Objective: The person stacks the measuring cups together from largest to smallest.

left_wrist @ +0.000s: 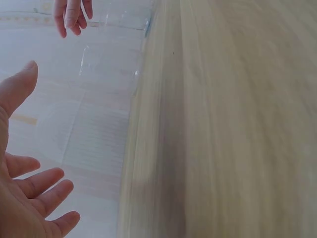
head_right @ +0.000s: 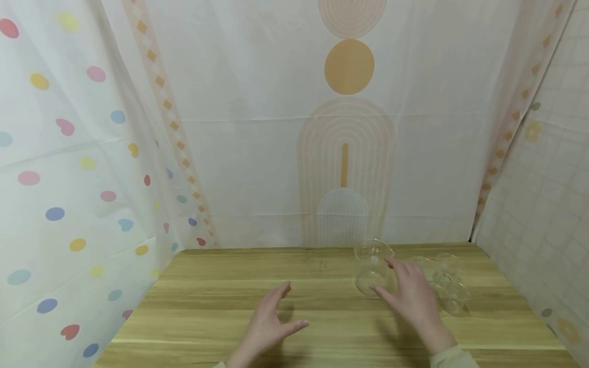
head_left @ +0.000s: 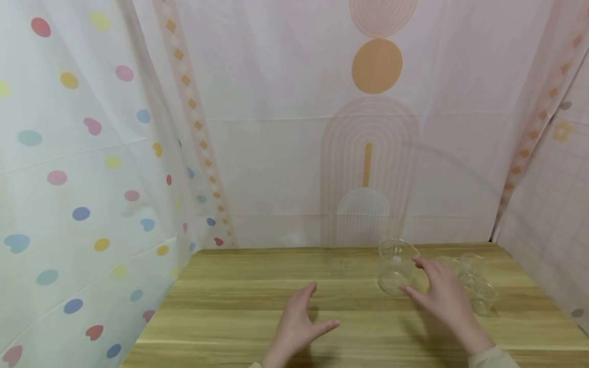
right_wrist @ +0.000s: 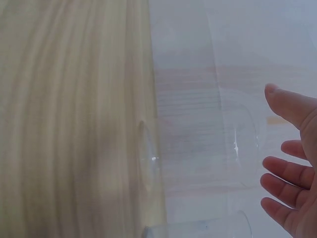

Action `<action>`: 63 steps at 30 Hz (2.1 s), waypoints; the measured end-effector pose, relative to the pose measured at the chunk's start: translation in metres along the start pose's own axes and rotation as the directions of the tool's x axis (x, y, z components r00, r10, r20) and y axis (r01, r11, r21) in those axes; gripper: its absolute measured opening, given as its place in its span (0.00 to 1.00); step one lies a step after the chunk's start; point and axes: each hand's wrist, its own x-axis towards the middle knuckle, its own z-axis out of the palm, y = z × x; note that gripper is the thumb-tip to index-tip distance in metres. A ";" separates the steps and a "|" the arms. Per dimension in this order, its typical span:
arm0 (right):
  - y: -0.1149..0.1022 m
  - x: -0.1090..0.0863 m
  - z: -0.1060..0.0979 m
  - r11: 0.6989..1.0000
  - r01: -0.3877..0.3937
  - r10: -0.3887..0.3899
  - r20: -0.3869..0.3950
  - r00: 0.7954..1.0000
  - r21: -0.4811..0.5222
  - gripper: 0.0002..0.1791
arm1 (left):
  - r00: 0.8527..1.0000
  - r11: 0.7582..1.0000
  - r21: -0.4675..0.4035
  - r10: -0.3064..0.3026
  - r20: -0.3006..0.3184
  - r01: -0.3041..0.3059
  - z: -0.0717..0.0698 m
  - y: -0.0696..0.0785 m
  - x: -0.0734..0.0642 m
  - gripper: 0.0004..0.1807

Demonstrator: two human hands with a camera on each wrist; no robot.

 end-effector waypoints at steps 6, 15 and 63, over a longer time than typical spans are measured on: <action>0.004 0.009 -0.001 1.000 -0.019 0.019 0.002 1.000 0.008 0.37 | 1.000 0.998 -0.056 0.017 -0.025 -0.018 0.007 0.002 0.003 0.52; 0.008 0.022 -0.003 0.998 -0.054 0.053 0.054 0.997 0.017 0.42 | 0.998 0.984 -0.176 0.006 -0.070 -0.018 0.015 0.009 0.006 0.51; 0.017 0.062 0.029 0.973 -0.232 0.213 0.383 0.899 0.004 0.60 | 1.000 0.960 -0.280 -0.028 -0.012 0.024 0.051 0.025 0.011 0.52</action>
